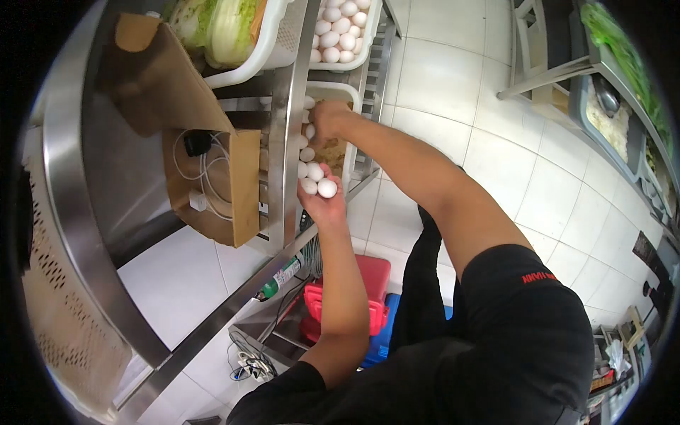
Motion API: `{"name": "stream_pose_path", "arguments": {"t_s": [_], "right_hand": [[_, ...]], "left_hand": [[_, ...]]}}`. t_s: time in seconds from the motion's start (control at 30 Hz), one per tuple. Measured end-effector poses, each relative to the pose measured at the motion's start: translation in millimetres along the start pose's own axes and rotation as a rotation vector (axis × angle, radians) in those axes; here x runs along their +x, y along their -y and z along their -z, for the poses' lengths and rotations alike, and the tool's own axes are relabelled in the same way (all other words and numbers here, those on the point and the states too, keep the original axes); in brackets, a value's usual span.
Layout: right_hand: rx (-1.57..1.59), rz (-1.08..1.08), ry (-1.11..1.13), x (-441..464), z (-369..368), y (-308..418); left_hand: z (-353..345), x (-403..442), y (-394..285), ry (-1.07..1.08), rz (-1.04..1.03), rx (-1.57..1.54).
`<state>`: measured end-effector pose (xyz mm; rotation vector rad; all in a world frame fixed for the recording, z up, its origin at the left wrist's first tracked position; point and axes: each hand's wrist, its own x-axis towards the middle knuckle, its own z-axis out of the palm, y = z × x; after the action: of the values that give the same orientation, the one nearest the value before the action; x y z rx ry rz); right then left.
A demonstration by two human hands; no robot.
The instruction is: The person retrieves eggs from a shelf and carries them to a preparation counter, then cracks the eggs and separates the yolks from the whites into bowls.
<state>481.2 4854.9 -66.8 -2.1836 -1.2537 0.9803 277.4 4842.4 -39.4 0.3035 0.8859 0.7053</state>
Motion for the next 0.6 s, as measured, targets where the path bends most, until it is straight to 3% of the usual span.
{"name": "stream_pose_path", "arguments": {"t_s": [0.07, 0.17, 0.3, 0.4, 0.6], "right_hand": [[0.080, 0.090, -0.296, -32, 10, -8], [0.815, -0.105, -0.056, -109, 40, -22], [1.705, -0.148, -0.131, -234, 43, -58], [1.929, -0.187, -0.207, -351, 58, -64], [2.062, -0.075, -0.510, -563, 90, -50]], "left_hand": [[-5, -7, 0, 0.090, 0.086, -0.013], [-3, -28, 5, 0.145, 0.235, 0.018], [-26, -86, 32, 0.195, 0.386, 0.099], [-49, -146, 48, 0.289, 0.520, 0.239], [-90, -277, 96, 0.465, 0.817, 0.448]]}}
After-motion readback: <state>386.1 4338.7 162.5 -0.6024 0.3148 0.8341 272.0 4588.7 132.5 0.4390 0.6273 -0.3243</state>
